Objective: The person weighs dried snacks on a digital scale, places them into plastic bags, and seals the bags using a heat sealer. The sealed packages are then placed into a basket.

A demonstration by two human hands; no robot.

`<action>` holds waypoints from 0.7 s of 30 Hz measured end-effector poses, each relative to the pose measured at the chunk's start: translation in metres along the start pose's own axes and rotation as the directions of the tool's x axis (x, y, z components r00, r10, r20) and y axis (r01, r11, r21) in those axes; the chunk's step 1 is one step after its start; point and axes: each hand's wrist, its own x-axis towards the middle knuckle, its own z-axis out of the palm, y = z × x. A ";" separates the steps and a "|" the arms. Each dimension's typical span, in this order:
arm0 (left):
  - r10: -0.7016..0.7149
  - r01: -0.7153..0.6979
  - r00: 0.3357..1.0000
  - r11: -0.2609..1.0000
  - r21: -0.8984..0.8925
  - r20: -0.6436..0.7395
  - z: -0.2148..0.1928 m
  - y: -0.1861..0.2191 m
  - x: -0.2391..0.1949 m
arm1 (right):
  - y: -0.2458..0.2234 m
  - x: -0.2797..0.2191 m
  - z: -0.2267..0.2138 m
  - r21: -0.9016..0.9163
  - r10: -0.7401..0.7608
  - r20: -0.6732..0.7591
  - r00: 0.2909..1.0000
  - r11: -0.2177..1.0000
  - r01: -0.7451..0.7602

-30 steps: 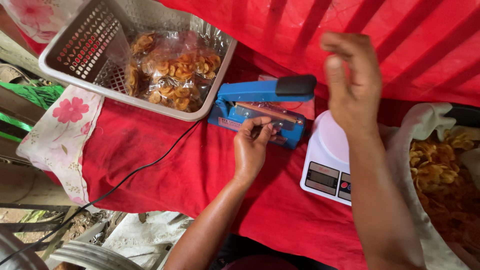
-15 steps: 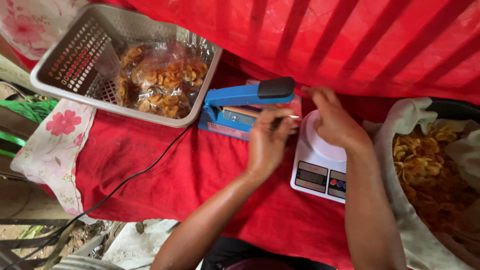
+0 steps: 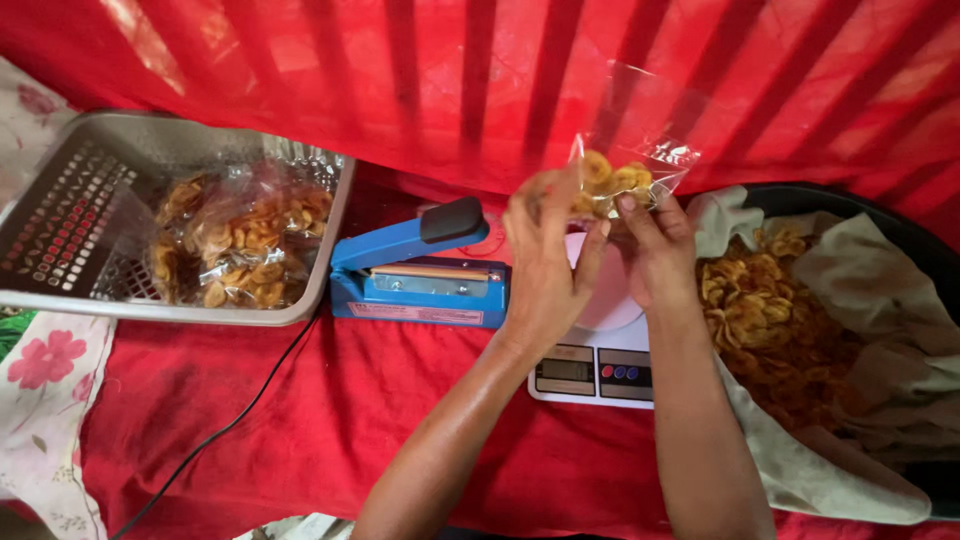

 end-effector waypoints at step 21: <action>-0.433 0.567 0.815 0.456 -0.686 0.385 0.012 -0.033 -0.028 | 0.013 -0.018 0.021 -0.273 -0.136 0.091 0.986 0.949 0.157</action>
